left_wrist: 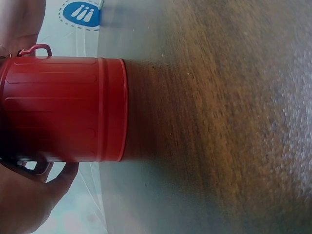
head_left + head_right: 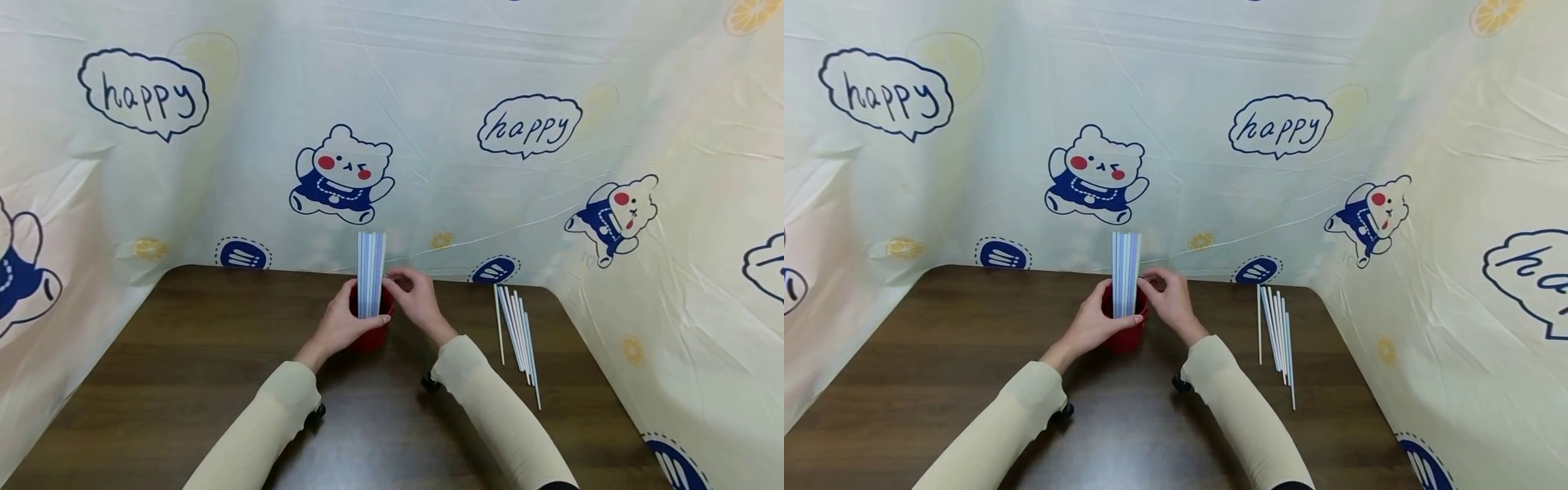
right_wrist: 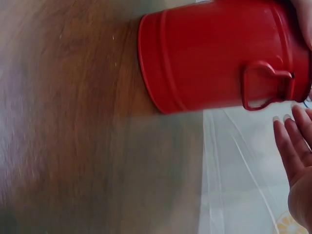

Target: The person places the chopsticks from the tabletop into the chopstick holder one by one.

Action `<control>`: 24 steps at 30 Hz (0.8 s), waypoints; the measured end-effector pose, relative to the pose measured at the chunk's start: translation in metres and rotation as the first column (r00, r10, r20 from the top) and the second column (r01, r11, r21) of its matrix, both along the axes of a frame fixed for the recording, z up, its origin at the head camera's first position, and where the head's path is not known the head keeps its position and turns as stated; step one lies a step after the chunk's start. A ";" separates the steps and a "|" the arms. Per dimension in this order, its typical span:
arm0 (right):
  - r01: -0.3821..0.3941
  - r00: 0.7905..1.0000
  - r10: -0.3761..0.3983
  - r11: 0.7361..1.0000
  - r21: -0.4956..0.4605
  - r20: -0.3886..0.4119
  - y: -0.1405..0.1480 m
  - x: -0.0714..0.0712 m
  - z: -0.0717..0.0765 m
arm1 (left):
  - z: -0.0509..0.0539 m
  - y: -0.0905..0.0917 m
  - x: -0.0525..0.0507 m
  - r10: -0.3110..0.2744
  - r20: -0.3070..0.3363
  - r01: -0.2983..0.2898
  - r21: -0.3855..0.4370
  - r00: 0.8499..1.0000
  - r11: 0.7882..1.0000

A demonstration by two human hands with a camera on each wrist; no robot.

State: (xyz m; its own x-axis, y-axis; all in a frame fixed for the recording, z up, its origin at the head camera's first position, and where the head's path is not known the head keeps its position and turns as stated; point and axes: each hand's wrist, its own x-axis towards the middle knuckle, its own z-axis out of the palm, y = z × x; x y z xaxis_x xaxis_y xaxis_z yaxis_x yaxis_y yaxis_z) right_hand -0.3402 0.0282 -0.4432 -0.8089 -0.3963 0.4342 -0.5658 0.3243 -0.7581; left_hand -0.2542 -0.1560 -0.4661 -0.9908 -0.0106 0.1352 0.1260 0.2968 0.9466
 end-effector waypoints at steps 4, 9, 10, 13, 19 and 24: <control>0.038 0.999 -0.036 0.997 0.060 -0.031 0.010 -0.005 0.004 | -0.001 -0.002 -0.001 0.010 0.010 -0.010 -0.011 1.000 1.000; 0.146 0.988 -0.142 0.985 0.095 -0.056 0.031 -0.017 0.011 | 0.001 -0.003 0.000 0.020 0.026 -0.019 -0.031 0.999 0.999; 0.162 0.986 -0.157 0.982 0.096 -0.057 0.036 -0.019 0.012 | 0.002 -0.003 0.000 0.023 0.029 -0.022 -0.035 0.999 0.999; 0.205 0.978 -0.196 0.968 0.147 -0.075 0.052 -0.029 0.013 | 0.004 -0.003 0.000 0.031 0.039 -0.029 -0.044 0.999 0.999; 0.271 0.962 -0.259 0.888 0.371 -0.083 0.085 -0.048 0.005 | 0.004 -0.003 0.000 0.037 0.044 -0.034 -0.049 0.998 0.998; 0.297 0.945 -0.323 0.802 0.518 -0.043 0.111 -0.053 -0.007 | 0.002 -0.002 0.000 0.030 0.051 -0.027 -0.054 0.998 0.998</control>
